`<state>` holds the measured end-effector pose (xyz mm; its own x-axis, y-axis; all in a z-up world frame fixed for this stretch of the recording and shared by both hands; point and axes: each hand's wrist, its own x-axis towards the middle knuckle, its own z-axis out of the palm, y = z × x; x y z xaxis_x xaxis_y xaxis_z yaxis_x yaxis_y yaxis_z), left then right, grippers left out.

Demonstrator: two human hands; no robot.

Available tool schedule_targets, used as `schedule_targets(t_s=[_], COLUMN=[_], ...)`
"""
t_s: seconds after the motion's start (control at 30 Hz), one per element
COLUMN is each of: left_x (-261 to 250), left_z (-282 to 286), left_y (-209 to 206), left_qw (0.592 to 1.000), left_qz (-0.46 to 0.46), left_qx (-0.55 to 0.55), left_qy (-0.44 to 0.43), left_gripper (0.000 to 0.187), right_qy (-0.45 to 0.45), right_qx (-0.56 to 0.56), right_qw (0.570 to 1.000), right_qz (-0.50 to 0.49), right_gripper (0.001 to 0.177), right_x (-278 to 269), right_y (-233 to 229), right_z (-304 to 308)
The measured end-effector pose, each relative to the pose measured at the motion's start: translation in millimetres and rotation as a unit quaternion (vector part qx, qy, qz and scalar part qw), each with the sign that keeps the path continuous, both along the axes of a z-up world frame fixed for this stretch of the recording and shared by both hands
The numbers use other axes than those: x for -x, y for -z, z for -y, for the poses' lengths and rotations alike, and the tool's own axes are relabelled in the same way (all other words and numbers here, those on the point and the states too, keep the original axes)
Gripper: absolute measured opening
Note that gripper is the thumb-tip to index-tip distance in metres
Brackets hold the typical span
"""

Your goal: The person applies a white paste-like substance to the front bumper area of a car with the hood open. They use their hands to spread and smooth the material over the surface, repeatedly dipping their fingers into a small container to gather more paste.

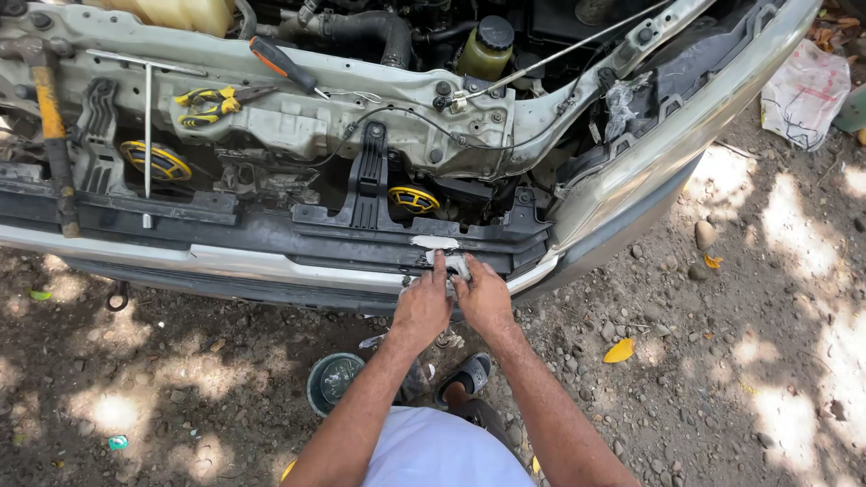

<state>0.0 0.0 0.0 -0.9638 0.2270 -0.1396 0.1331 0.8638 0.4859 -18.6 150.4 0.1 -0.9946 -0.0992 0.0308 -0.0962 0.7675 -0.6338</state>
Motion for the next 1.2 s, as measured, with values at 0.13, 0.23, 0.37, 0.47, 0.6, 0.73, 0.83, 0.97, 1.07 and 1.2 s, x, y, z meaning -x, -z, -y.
schedule_targets(t_s=[0.13, 0.23, 0.37, 0.47, 0.6, 0.73, 0.83, 0.97, 1.07, 1.2], left_x=[6.6, 6.8, -2.5, -8.7, -8.8, -12.0, -14.0, -17.6, -28.1, -28.5], left_z=[-8.9, -5.6, 2.6, 8.5, 8.6, 18.2, 26.2, 34.1, 43.7, 61.0], left_y=[-3.1, -3.5, -4.9, -3.6, 10.1, 1.3, -14.5, -31.0, -3.1, 5.7], left_qw=[0.999, 0.998, 0.999, 0.998, 0.993, 0.997, 0.996, 0.993, 0.999, 0.997], left_qz=[0.029, 0.014, 0.008, 0.01, 0.046, -0.018, -0.068, 0.054, -0.021, 0.02], left_qx=[0.036, 0.059, 0.04, 0.052, 0.095, 0.065, 0.054, 0.104, 0.049, -0.049], left_qy=[0.012, 0.033, 0.02, 0.016, 0.047, 0.024, 0.01, 0.033, 0.003, -0.055], left_gripper=[0.082, 0.08, 0.083, 0.08, 0.08, 0.074, 0.081, 0.077, 0.073, 0.07], right_qy=[-0.002, -0.009, -0.031, -0.053, -0.117, -0.136, -0.11, -0.072, -0.032, -0.004], right_qx=[-0.007, -0.045, -0.092, -0.115, -0.165, -0.188, -0.168, -0.135, -0.112, -0.09], right_qw=[1.0, 0.999, 0.995, 0.991, 0.974, 0.97, 0.975, 0.987, 0.993, 0.996], right_qz=[-0.013, 0.023, -0.014, -0.033, -0.107, -0.079, -0.091, -0.047, -0.006, 0.009], right_gripper=[0.051, 0.055, 0.054, 0.053, 0.048, 0.044, 0.04, 0.051, 0.054, 0.065], right_x=[-2.3, -1.7, -1.3, 0.8, 9.6, 7.1, 2.0, -7.8, -19.6, -23.2], right_y=[4.2, -4.8, -5.6, -7.6, 9.1, -18.0, -10.2, 0.8, -4.0, 1.7], right_z=[-3.3, -2.7, -4.4, 1.3, -8.6, -11.6, -7.6, 3.8, 20.4, 45.5])
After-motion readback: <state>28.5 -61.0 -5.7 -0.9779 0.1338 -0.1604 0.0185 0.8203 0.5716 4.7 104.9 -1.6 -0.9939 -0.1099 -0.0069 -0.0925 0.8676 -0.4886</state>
